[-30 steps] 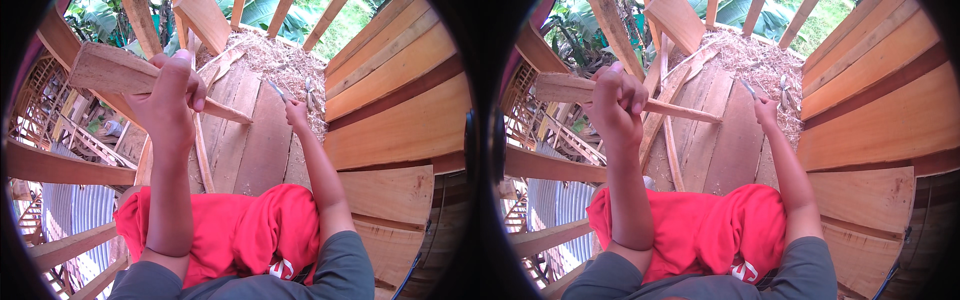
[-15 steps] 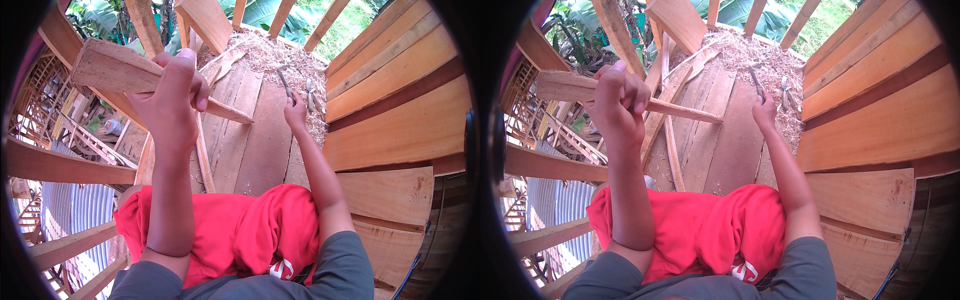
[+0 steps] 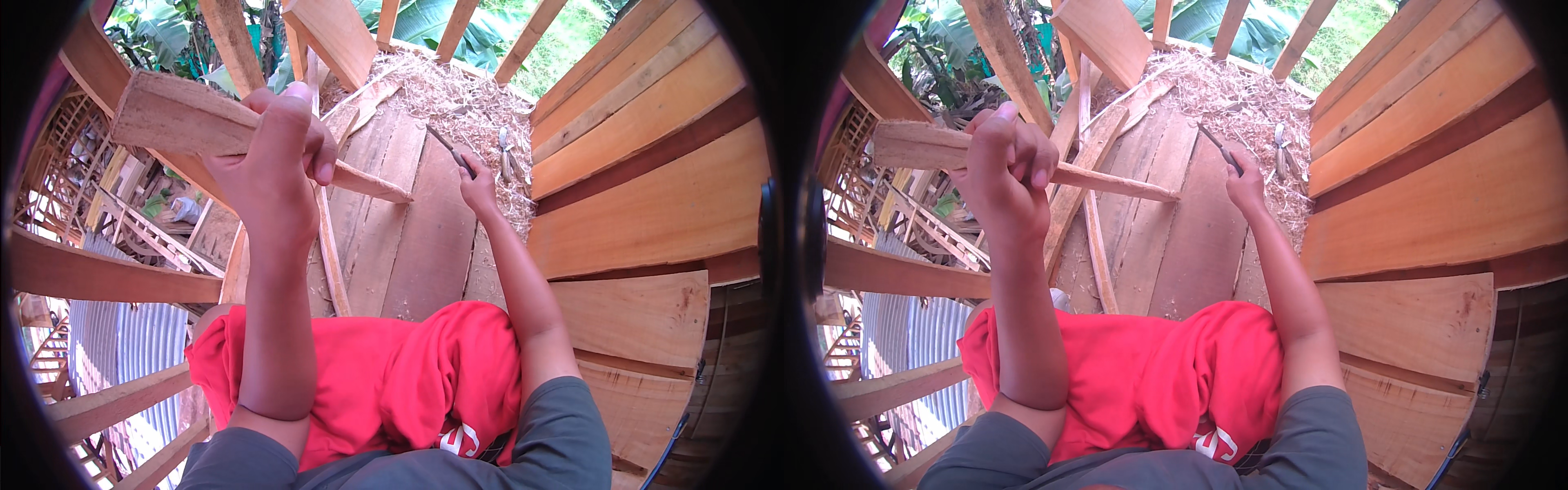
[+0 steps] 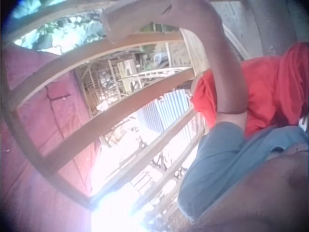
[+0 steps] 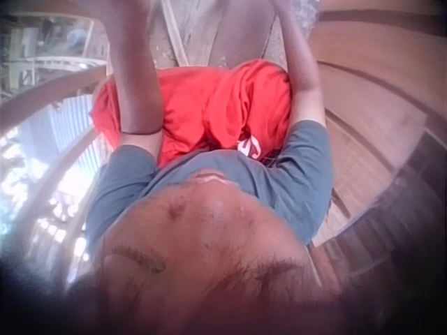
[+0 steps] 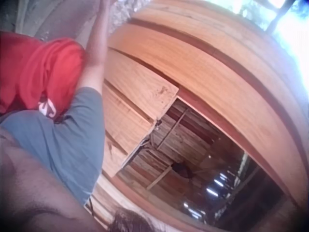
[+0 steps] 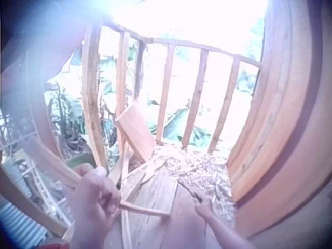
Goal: The person carves a small rectangular piece of wood using a knife, holding the wood in their left hand and shaving off thin strips with their right hand. The person sits on a wooden floor structure, likely a raised platform or deck, while performing the task.
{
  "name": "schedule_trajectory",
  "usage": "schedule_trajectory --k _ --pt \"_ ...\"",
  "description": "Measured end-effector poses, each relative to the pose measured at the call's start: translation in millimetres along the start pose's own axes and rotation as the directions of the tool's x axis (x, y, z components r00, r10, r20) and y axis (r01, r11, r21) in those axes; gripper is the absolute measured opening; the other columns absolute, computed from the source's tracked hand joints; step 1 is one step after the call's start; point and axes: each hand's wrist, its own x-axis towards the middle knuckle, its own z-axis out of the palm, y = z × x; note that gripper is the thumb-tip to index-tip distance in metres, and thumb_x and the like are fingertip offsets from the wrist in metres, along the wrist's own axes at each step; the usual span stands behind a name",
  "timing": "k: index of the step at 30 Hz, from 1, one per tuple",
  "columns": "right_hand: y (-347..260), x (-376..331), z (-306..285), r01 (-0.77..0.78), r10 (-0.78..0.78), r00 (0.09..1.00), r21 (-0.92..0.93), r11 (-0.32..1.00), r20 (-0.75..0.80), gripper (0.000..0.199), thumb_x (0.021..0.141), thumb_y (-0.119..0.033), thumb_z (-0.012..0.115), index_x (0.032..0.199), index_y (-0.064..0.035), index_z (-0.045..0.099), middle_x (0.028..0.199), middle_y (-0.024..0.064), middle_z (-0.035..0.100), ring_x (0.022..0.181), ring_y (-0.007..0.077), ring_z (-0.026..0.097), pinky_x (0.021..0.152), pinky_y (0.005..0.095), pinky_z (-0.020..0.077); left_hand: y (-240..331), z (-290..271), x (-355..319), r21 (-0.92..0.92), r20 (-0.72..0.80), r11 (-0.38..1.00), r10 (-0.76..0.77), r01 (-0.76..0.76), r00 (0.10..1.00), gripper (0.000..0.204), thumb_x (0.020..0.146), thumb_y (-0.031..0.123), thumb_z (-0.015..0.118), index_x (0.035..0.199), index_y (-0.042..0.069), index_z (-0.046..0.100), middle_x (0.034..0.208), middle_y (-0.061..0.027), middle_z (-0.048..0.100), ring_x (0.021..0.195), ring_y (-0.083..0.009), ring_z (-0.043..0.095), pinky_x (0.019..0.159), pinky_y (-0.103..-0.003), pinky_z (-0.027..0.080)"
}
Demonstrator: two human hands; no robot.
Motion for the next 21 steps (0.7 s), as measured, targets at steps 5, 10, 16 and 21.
schedule_trajectory --k 5,10,16,21 --pt "4 1 7 0.08 -0.091 0.993 -0.134 0.988 -0.081 0.034 0.091 -0.011 0.058 0.123 -0.0034 0.061 0.118 0.0186 0.065 0.108 0.031 0.063 0.094 0.0379 0.0471 2 5 -2 0.007 0.004 1.0 -0.014 0.014 1.0 0.036 0.085 0.01 0.057 0.058 0.014 0.033 0.05 0.0031 0.028 0.037 -0.0092 0.033 0.039 -0.025 0.03" --pt "-1 2 3 0.076 -0.079 0.992 -0.039 0.996 -0.1 0.035 0.09 -0.012 0.058 0.124 -0.0048 0.061 0.115 0.0185 0.065 0.107 0.0313 0.064 0.092 0.0374 0.0479 -5 -6 0 -0.135 0.052 0.991 0.027 -0.02 0.998 0.03 0.084 0.008 0.065 0.061 0.009 0.045 0.049 0.0017 0.04 0.04 -0.0068 0.038 0.038 -0.022 0.032" --pt "4 5 11 -0.006 0.009 1.0 -0.117 0.993 0.019 0.037 0.09 -0.011 0.059 0.127 -0.008 0.06 0.114 0.0184 0.066 0.106 0.0299 0.064 0.092 0.0372 0.0476 0 2 -3 -0.034 0.022 0.999 0.003 -0.002 1.0 0.036 0.085 0.009 0.059 0.058 0.012 0.036 0.049 0.0028 0.031 0.038 -0.0081 0.033 0.039 -0.025 0.03" --pt "3 16 6 0.008 -0.019 0.983 -0.059 0.998 -0.184 0.034 0.087 -0.008 0.059 0.121 -0.0051 0.064 0.109 0.0197 0.068 0.099 0.0303 0.066 0.088 0.0374 0.0491 0 3 -4 -0.014 0.035 1.0 -0.001 0.002 0.999 0.037 0.085 0.01 0.058 0.057 0.013 0.035 0.049 0.003 0.031 0.038 -0.0081 0.032 0.039 -0.025 0.03"
